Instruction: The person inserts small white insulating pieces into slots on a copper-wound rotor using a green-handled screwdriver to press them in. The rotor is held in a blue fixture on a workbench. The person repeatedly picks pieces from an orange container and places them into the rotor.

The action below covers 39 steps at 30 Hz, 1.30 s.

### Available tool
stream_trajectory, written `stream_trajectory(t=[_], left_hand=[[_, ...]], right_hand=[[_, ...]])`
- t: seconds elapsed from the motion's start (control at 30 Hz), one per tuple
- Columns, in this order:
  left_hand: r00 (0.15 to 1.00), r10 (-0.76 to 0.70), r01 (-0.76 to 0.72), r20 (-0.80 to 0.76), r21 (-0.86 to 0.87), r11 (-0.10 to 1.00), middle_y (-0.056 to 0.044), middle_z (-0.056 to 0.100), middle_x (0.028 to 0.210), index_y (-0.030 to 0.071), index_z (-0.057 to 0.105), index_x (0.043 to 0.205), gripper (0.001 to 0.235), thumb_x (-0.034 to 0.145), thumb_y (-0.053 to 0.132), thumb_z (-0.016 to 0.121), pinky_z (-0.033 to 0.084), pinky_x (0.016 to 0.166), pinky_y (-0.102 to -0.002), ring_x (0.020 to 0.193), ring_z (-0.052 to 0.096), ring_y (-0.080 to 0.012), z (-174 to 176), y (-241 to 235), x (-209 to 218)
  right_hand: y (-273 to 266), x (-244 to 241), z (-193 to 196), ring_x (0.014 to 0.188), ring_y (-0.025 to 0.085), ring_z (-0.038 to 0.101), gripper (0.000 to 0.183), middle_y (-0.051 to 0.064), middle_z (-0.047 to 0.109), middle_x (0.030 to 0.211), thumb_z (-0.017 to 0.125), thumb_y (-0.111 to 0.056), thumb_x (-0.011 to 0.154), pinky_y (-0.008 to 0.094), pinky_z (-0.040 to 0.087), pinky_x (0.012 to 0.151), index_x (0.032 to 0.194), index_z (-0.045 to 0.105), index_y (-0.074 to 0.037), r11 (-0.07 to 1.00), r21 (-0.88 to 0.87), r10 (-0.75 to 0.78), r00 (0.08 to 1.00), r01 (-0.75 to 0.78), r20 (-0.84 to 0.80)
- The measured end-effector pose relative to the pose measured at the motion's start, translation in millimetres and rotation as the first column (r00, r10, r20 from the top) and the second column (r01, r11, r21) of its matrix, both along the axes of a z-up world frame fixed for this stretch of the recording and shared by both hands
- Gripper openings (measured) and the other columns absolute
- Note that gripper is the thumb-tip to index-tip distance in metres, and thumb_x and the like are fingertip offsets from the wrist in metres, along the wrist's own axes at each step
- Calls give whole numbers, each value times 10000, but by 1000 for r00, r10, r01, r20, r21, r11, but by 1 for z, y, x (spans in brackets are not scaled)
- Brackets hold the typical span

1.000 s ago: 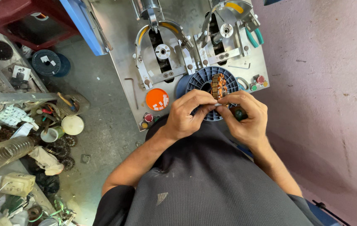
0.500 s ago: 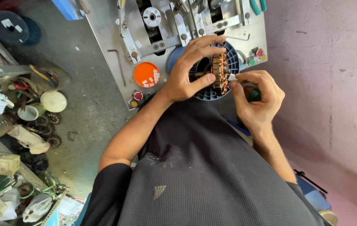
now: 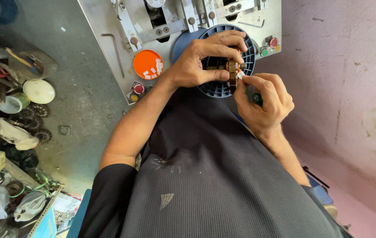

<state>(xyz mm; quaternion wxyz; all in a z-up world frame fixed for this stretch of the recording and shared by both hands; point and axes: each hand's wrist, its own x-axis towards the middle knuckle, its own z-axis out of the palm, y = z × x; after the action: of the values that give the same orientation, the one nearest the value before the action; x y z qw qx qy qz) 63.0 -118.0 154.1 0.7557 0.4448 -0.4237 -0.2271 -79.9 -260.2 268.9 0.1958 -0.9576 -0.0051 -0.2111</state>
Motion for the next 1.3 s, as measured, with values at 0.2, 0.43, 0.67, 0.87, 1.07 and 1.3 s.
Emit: stream_trajectory(t=[0.2,0.43,0.67,0.87,1.07,1.3], left_hand=[[1000,10,-10,12,4,1000,-48,656,1388,94,753,1228,418,835,47,886,394,1313,-448,1516,475,-304,3,2,-1],[1000,30,-30,6,-18,999,-33,660,1419,120,742,1297,390,932,20,836,429,1283,-406,1498,479,-273,-2,2,-3],[998,53,-52,22,-35,998,-38,681,1377,110,751,1249,379,891,41,851,429,1289,-430,1485,504,-282,-5,1,-4],[998,47,-45,32,-41,998,-49,671,1388,98,741,1275,404,891,32,846,427,1280,-421,1488,485,-289,-6,3,-2],[997,65,-64,48,-32,997,-40,679,1368,102,748,1260,403,875,40,845,424,1281,-432,1478,498,-273,-2,4,-3],[998,62,-61,29,-22,998,-36,664,1404,113,738,1280,389,906,73,838,414,1297,-443,1499,477,-282,-9,3,-4]], right_hand=[[1,5,5,750,172,679,206,75,692,961,849,39,912,295,548,629,1006,683,-39,997,-60,54,997,-57,-46],[0,17,24,757,175,694,180,72,677,978,817,40,941,288,568,658,1045,702,-51,992,-51,101,979,-112,-179],[11,22,36,753,209,677,127,84,653,944,796,13,929,330,566,677,993,700,-41,990,-113,41,947,-81,-319],[-1,58,60,692,202,689,135,58,683,877,782,-16,824,337,553,626,948,732,-35,993,100,102,817,-54,-567],[13,43,57,731,267,655,101,110,641,853,810,-43,860,373,537,686,924,733,-28,988,-109,41,876,-106,-480],[5,48,50,761,229,678,127,97,688,908,816,-27,863,337,551,708,971,749,-18,988,-110,34,848,-108,-529]])
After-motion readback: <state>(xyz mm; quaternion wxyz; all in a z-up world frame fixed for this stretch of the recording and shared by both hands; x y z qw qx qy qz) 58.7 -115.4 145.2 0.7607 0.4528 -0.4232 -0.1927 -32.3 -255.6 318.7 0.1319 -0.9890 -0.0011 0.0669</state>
